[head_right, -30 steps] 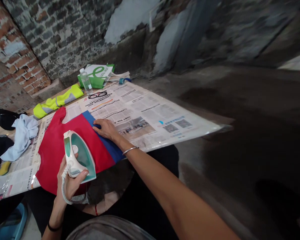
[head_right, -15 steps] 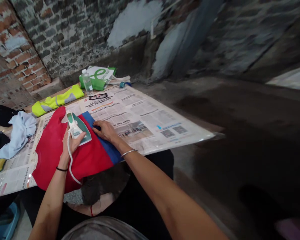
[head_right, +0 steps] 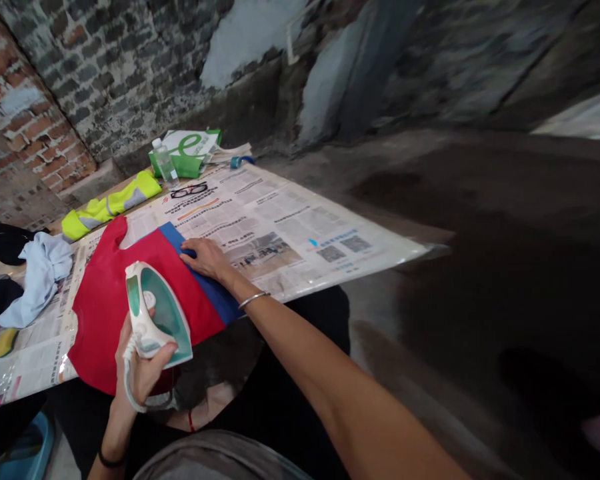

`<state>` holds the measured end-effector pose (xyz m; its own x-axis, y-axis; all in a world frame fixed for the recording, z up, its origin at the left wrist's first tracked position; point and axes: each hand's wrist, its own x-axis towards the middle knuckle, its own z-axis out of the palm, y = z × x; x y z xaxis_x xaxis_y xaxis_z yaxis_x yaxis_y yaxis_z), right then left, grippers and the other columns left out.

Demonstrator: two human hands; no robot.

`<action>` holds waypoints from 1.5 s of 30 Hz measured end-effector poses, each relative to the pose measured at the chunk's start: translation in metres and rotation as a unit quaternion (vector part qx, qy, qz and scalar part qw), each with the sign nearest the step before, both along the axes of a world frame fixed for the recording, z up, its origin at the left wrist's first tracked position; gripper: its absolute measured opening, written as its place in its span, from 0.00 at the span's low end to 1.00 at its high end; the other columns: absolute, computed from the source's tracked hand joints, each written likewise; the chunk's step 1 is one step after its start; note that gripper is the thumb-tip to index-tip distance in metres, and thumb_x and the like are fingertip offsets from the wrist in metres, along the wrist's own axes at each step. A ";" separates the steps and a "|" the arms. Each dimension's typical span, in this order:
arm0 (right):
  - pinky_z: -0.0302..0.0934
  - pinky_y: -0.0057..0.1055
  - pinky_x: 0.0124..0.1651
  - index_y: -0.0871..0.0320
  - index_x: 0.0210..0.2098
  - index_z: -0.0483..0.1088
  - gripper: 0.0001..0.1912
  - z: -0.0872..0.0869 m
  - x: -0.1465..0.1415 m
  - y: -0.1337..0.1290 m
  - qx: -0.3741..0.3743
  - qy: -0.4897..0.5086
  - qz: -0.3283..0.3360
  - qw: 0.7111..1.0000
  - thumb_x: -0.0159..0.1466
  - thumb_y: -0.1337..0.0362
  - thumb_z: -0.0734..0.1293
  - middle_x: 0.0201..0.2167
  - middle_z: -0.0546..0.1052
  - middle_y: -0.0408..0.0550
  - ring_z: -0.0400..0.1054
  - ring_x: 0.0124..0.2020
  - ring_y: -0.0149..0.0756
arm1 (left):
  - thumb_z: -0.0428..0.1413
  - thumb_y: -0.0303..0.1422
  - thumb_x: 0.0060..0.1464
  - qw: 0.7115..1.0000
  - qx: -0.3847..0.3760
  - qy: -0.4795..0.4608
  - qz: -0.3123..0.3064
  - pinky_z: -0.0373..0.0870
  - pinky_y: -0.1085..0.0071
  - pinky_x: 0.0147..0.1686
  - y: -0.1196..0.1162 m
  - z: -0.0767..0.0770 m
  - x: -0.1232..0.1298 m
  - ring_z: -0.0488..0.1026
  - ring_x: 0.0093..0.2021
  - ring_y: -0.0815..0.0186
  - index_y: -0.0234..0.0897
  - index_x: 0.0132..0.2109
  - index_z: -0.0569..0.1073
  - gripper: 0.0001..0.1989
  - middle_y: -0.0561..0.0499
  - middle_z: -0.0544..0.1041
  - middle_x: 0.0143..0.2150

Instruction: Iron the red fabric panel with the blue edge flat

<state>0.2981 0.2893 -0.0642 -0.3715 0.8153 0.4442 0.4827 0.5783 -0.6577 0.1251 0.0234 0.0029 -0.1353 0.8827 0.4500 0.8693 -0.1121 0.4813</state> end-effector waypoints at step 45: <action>0.68 0.45 0.68 0.53 0.51 0.83 0.15 -0.004 0.000 -0.001 0.001 -0.004 -0.003 1.000 0.68 0.60 0.70 0.57 0.84 0.52 0.77 0.61 0.47 | 0.67 0.42 0.54 0.993 -0.064 -0.087 0.058 0.72 0.46 0.66 0.054 0.029 -0.029 0.76 0.64 0.45 0.43 0.59 0.79 0.26 0.41 0.79 0.64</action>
<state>0.2980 0.2884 -0.0682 -0.3705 0.8164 0.4431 0.4907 0.5770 -0.6529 0.0956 0.0771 0.0319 -0.3044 0.9050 0.2972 0.7759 0.0546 0.6285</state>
